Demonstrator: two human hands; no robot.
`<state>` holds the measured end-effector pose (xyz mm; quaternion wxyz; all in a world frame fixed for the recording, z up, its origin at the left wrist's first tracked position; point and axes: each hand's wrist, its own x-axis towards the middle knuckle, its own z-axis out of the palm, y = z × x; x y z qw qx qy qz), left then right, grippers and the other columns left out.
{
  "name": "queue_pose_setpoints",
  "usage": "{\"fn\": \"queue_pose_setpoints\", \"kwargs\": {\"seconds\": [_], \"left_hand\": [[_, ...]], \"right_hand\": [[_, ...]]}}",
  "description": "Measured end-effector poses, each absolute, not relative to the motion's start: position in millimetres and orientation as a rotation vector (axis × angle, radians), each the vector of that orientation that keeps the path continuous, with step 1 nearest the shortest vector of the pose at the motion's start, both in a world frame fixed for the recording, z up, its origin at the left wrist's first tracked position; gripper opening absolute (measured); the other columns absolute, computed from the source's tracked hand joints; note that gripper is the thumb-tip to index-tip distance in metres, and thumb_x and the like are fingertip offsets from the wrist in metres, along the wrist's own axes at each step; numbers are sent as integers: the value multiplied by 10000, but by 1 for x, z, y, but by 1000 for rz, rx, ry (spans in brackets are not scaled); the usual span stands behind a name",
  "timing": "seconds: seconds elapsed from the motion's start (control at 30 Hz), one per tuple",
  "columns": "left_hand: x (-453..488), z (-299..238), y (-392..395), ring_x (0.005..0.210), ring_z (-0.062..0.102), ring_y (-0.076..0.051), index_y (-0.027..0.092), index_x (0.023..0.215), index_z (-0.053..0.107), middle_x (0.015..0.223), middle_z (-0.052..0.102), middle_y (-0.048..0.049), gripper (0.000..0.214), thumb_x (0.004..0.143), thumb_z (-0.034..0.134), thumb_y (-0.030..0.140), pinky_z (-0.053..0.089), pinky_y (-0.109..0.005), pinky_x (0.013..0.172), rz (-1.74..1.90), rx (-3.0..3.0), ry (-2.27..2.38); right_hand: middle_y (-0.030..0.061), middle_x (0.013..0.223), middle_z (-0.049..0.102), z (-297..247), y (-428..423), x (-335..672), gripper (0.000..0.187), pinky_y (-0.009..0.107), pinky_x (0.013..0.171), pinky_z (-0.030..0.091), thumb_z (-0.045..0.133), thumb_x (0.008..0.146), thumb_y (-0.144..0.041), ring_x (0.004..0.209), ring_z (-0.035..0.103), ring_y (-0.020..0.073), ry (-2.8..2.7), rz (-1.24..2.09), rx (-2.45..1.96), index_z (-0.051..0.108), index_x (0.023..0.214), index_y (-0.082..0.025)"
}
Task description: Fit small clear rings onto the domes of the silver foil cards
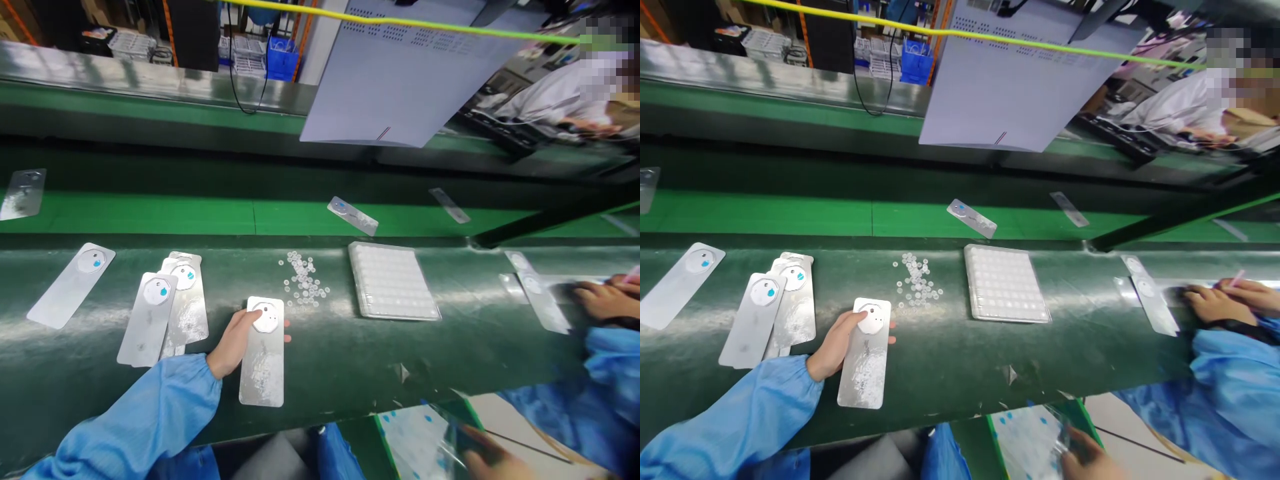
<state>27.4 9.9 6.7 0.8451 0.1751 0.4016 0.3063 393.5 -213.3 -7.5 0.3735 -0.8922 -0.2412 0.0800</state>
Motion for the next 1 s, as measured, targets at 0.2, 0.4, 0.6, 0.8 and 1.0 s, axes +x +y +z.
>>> {"fn": "queue_pose_setpoints", "kwargs": {"seconds": [0.2,0.4,0.6,0.8,1.0], "left_hand": [[26,12,10,897,773,-358,67,1104,703,1068,780,-186,424,847,684,405,591,-324,603,654,438,853],[26,11,10,852,779,-332,84,1054,730,1040,791,-160,418,820,702,430,595,-325,629,671,486,839],[27,4,9,833,780,-326,101,1043,728,1013,795,-151,382,813,707,405,602,-340,634,687,407,879],[28,3,9,874,772,-346,98,1052,739,1083,781,-164,402,819,696,423,594,-337,587,695,418,894],[28,7,11,898,767,-342,98,1172,702,1121,767,-168,443,864,647,411,596,-340,620,691,457,926]], "right_hand": [[139,975,745,-13,-133,309,245,453,836,543,617,901,-381,883,699,307,-1300,-14,-2026,763,966,-195],[90,958,720,-21,-31,237,299,327,769,566,486,1033,-275,835,692,219,-1816,177,-1646,778,1057,-217],[146,1079,703,-27,-96,239,373,383,786,553,449,1061,-333,920,663,262,-2155,83,-1631,682,1295,-161],[109,1003,748,-29,-165,230,303,402,836,490,587,1021,-355,923,660,252,-2269,91,-1350,685,1238,-167],[63,864,750,-35,-165,220,154,341,797,492,563,1027,-154,825,674,187,-2189,202,-1124,694,1108,-142]]}}
